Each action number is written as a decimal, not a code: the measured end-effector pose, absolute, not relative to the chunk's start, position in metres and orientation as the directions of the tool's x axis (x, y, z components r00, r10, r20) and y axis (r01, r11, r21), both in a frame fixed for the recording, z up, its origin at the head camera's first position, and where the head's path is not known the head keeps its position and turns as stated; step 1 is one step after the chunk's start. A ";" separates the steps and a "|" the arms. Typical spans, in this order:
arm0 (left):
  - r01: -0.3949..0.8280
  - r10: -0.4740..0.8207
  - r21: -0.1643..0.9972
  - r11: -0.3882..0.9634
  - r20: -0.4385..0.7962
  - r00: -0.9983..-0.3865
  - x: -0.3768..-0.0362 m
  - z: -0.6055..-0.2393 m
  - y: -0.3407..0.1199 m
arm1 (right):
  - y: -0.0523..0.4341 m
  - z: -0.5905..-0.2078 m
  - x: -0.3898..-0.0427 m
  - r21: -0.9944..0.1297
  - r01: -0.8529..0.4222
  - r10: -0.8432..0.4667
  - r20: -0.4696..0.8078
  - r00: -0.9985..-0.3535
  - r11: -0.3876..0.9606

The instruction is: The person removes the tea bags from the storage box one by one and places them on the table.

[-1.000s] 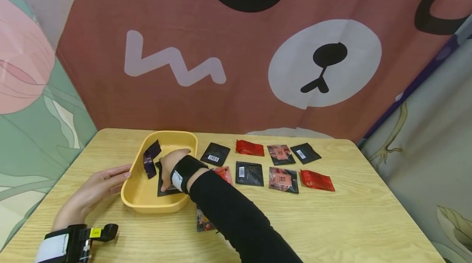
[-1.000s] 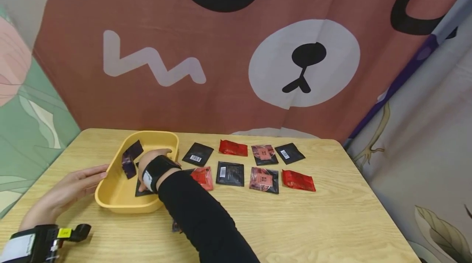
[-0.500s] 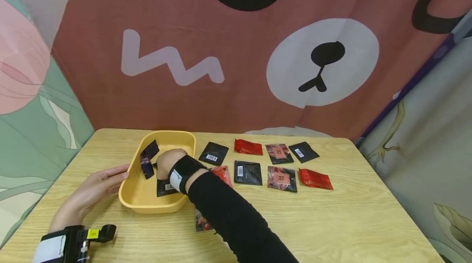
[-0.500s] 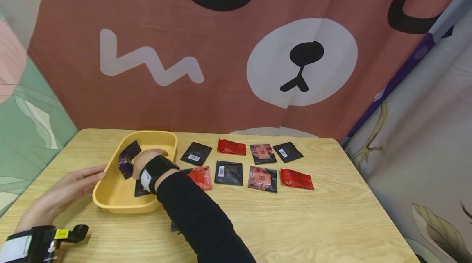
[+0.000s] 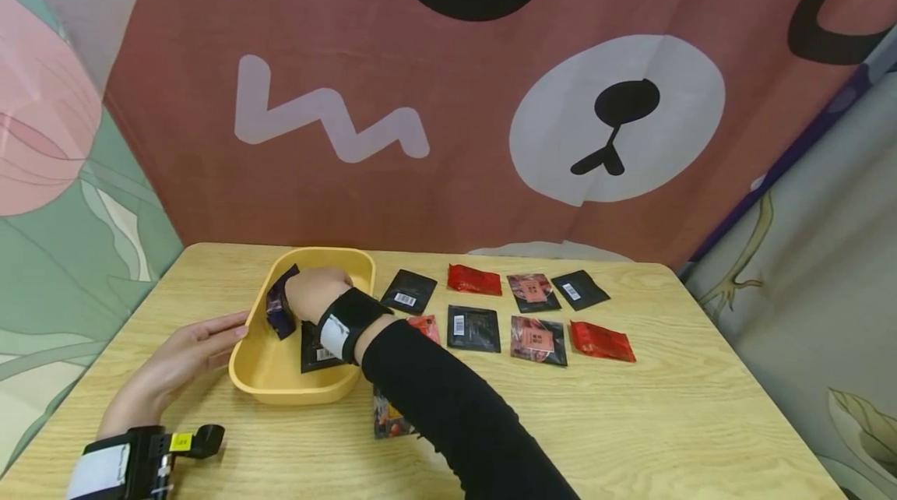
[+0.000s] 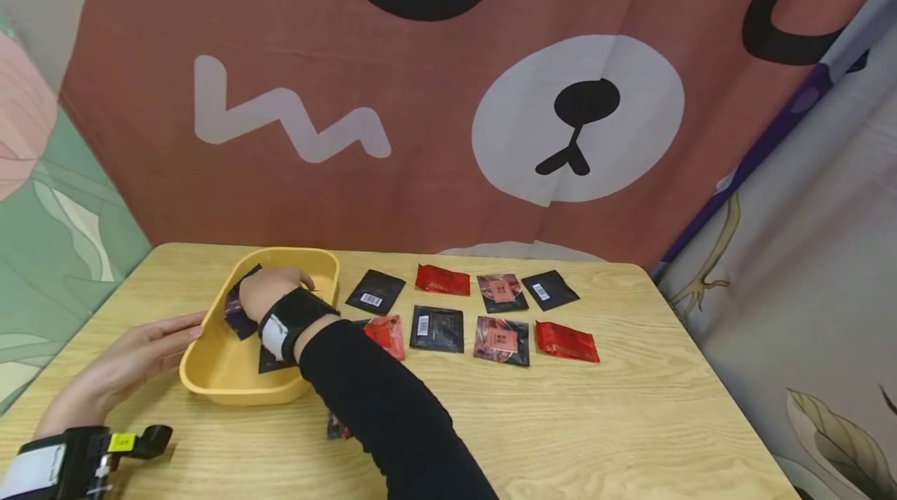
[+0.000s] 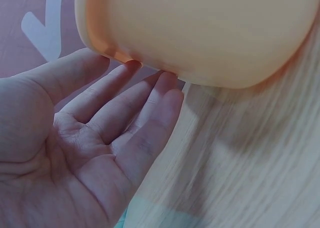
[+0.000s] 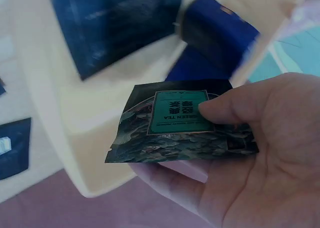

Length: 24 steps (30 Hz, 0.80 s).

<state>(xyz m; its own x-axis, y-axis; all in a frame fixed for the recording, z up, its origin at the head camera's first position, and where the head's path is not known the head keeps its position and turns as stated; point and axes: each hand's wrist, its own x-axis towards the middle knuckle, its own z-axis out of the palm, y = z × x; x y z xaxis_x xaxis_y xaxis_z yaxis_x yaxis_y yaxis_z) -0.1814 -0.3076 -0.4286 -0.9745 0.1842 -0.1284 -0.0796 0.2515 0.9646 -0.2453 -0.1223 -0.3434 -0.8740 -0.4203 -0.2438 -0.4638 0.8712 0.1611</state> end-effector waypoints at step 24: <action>-0.069 0.183 0.970 0.235 -0.114 -0.976 -0.181 -0.428 -0.306 | -0.030 -0.322 -0.199 0.002 -0.740 -0.733 0.140 -0.666 0.673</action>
<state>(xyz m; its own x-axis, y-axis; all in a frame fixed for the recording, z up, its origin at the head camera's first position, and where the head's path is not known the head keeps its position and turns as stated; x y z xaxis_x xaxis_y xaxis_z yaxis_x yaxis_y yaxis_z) -0.1812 -0.3055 -0.4277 -0.9764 0.1833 -0.1140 -0.0691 0.2349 0.9696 -0.1995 -0.0299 -0.3222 -0.6659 -0.7328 0.1403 -0.7399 0.6728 0.0025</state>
